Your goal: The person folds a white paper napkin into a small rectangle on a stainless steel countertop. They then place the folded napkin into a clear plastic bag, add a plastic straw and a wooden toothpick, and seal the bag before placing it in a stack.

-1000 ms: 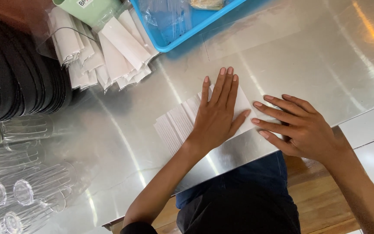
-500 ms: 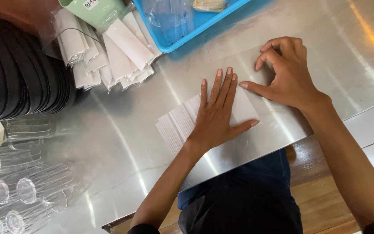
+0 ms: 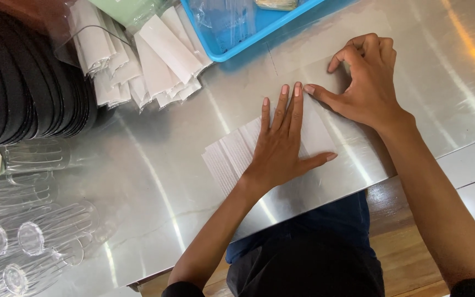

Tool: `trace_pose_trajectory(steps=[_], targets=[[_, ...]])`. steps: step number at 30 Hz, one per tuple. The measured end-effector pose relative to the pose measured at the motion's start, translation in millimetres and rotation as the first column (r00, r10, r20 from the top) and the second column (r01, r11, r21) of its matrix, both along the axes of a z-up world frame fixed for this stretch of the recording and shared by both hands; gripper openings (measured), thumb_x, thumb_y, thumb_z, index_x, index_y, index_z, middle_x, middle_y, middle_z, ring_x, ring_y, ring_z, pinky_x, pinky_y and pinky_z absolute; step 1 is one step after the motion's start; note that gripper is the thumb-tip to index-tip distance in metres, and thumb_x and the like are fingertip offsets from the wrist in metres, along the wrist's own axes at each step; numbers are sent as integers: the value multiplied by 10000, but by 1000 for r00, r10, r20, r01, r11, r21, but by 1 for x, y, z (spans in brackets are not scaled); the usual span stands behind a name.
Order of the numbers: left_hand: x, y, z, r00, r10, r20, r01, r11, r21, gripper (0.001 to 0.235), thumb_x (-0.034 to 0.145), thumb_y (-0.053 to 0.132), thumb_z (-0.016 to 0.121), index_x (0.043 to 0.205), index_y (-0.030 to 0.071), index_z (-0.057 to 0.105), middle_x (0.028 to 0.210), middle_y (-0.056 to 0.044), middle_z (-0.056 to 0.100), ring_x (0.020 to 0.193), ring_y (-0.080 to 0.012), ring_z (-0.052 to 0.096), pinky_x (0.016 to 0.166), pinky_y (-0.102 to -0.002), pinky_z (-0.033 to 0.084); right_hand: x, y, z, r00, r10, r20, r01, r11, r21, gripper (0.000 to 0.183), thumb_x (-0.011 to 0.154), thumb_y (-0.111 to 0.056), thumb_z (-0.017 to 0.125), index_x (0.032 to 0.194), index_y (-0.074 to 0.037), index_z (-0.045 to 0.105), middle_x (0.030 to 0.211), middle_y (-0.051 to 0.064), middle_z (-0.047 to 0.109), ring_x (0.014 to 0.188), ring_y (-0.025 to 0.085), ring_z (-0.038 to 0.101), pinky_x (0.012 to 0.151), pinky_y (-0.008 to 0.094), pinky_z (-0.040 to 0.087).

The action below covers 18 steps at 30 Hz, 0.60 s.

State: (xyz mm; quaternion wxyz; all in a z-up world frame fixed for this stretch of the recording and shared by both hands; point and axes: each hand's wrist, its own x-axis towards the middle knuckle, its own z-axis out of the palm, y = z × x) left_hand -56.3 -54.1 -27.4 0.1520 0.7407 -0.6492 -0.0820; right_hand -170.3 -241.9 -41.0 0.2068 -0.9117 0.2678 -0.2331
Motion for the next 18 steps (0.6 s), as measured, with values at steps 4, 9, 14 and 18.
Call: trace_pose_trajectory(steps=[4,9,14,18], targets=[[0,-1,1,1000,2,11,-2,1000,6,1257,905,822,573,1625,-30,-6,1753,-166,120,1652,-332,59,1362,-572,53,0,0,3,1000,2,-27,-1,1000,12,558,843,-586,893,1015,-135,613,1222,116,458,1186,338,404,1024,485,339],[0,-1,2,1000,-1,8,1,1000,30,1246,915,816,564,1630,-17,-25,1758,-151,86,1653,-327,32,1361,-561,36,0,-1,2,999,9,-38,-8,1000,11,582,818,-571,914,1058,-128,623,1226,132,464,1180,340,402,1023,472,357],[1,0,0,1000,3,24,-4,1000,16,1239,911,823,590,1635,-11,29,1756,-151,112,1653,-329,51,1366,-558,54,-11,8,17,998,43,-39,-39,995,91,557,803,-522,906,1082,-122,636,1241,137,447,1222,339,387,1056,449,368],[0,0,0,997,6,74,-8,1000,20,1254,922,854,598,1635,-10,33,1761,-144,118,1655,-321,51,1377,-547,59,-33,20,20,995,81,-55,-75,991,111,620,746,-579,879,1091,-119,649,1215,129,484,1234,318,413,1052,426,353]])
